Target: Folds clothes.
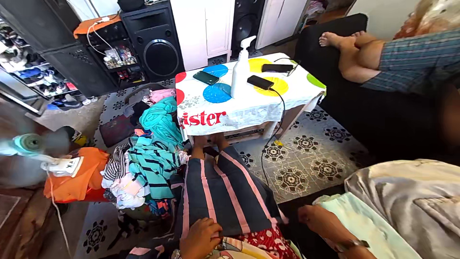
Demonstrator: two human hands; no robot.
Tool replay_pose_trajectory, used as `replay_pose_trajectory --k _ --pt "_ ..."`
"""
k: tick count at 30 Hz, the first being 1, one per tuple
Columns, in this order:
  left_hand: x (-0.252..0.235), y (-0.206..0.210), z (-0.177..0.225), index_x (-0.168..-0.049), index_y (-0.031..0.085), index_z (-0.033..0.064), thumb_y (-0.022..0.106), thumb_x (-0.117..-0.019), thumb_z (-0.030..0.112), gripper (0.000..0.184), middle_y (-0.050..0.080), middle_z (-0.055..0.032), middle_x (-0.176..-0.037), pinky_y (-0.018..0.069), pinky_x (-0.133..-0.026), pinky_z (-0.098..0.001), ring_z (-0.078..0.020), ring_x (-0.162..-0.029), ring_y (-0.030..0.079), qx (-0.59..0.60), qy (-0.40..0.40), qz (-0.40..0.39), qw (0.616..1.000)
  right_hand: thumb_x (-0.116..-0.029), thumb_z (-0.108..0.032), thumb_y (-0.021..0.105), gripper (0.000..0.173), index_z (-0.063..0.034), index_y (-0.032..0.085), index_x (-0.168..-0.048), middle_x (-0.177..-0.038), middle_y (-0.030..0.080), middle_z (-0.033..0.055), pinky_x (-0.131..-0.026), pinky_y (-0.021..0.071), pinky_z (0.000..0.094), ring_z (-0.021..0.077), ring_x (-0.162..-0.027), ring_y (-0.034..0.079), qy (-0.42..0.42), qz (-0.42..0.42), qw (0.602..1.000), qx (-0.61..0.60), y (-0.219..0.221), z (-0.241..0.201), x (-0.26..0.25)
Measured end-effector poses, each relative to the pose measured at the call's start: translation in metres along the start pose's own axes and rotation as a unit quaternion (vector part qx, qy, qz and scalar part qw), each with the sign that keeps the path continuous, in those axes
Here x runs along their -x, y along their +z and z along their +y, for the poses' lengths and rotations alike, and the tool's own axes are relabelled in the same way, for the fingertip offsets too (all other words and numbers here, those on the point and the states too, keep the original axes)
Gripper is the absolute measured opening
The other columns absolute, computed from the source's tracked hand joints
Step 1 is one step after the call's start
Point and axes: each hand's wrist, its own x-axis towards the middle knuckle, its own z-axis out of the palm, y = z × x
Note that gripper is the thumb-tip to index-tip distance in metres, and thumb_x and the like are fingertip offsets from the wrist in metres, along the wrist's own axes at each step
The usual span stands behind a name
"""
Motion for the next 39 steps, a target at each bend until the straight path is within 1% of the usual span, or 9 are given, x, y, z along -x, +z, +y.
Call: replay_pose_trajectory --k 2,6,10,13,16,21,28,32,39 --pt "0.002 0.006 -0.003 -0.115 0.075 0.0055 0.068 -0.0943 0.018 0.025 0.072 -0.018 -0.108 0.0514 -0.096 -0.0517 -0.0352 -0.107 0.067 -0.004 0.017 0.036 0.999 -0.0986 -0.013 0.061 0.023 -0.0059 0.073 -0.116 -0.119 0.07 0.0239 -0.095 0.0484 0.0683 0.0458 -0.117 0.064 0.027 -0.017 0.999 0.009 0.003 0.001 -0.001" --pt "0.008 0.016 -0.01 -0.107 0.077 0.0039 0.073 -0.089 0.014 0.021 0.073 -0.0174 -0.102 0.0542 -0.091 -0.0543 -0.0359 -0.101 0.07 0.023 0.037 0.11 0.993 -0.0999 -0.017 0.062 0.024 0.0018 0.072 -0.111 -0.102 0.073 0.0226 -0.09 0.0546 0.061 0.0392 -0.095 0.072 -0.034 0.07 0.982 -0.173 0.019 -0.008 -0.008" --pt "0.009 0.025 -0.011 -0.101 0.078 0.0042 0.074 -0.0853 0.014 0.019 0.073 -0.0156 -0.094 0.0567 -0.083 -0.0528 -0.0345 -0.092 0.072 -0.004 0.056 0.167 0.984 -0.0945 -0.035 0.071 0.037 0.0009 0.073 -0.103 -0.095 0.073 0.0206 -0.087 0.0525 0.0623 0.0396 -0.093 0.07 -0.011 0.059 0.983 -0.176 0.033 -0.032 -0.004" --pt "0.009 0.027 -0.011 -0.1 0.078 0.0045 0.074 -0.0848 0.014 0.018 0.073 -0.0151 -0.093 0.0566 -0.082 -0.0525 -0.0339 -0.092 0.071 -0.005 0.053 0.174 0.983 -0.0927 -0.023 0.069 0.029 0.0015 0.071 -0.108 -0.104 0.071 0.0245 -0.087 0.0508 0.0662 0.0446 -0.103 0.068 0.032 0.076 0.987 -0.135 0.046 -0.045 0.001" --pt "0.01 0.028 -0.011 -0.101 0.079 0.0043 0.074 -0.0855 0.014 0.019 0.074 -0.015 -0.095 0.0565 -0.082 -0.0522 -0.0335 -0.092 0.071 -0.003 0.051 0.179 0.982 -0.0929 -0.016 0.065 0.026 0.0027 0.069 -0.111 -0.114 0.068 0.024 -0.086 0.0518 0.064 0.0436 -0.106 0.067 0.051 0.114 0.983 -0.131 0.059 -0.052 0.005" --pt "0.011 0.029 -0.012 -0.1 0.079 0.0054 0.074 -0.0852 0.016 0.019 0.074 -0.0132 -0.093 0.0564 -0.081 -0.0508 -0.032 -0.091 0.071 -0.003 0.052 0.186 0.981 -0.0959 -0.023 0.068 0.028 0.0038 0.072 -0.1 -0.098 0.071 0.0238 -0.083 0.0522 0.0619 0.042 -0.097 0.069 0.044 0.161 0.969 -0.182 0.067 -0.053 0.014" --pt "0.009 0.031 -0.016 -0.1 0.079 0.0073 0.072 -0.0856 0.019 0.02 0.073 -0.0118 -0.093 0.0561 -0.082 -0.0491 -0.0304 -0.091 0.071 -0.002 0.059 0.186 0.981 -0.0961 -0.02 0.063 0.023 -0.0036 0.077 -0.105 -0.103 0.075 0.0208 -0.09 0.0519 0.0615 0.0403 -0.104 0.07 0.081 0.098 0.978 -0.168 0.071 -0.05 0.017" --pt "0.009 0.031 -0.017 -0.099 0.079 0.0073 0.072 -0.0852 0.019 0.019 0.073 -0.0117 -0.092 0.0562 -0.082 -0.049 -0.0303 -0.091 0.071 0.002 0.056 0.183 0.981 -0.0972 -0.026 0.061 0.028 -0.0032 0.076 -0.104 -0.106 0.074 0.0223 -0.089 0.0519 0.0616 0.0409 -0.107 0.069 0.122 0.069 0.981 -0.13 0.064 -0.058 0.016" --pt "0.009 0.028 -0.016 -0.102 0.079 0.0061 0.073 -0.0866 0.018 0.02 0.074 -0.0132 -0.096 0.0557 -0.085 -0.052 -0.0322 -0.095 0.071 0.017 0.042 0.168 0.985 -0.0989 -0.029 0.061 0.033 -0.0005 0.074 -0.106 -0.111 0.071 0.0244 -0.091 0.0514 0.0613 0.0424 -0.112 0.066 0.115 -0.014 0.989 -0.092 0.052 -0.06 0.009"
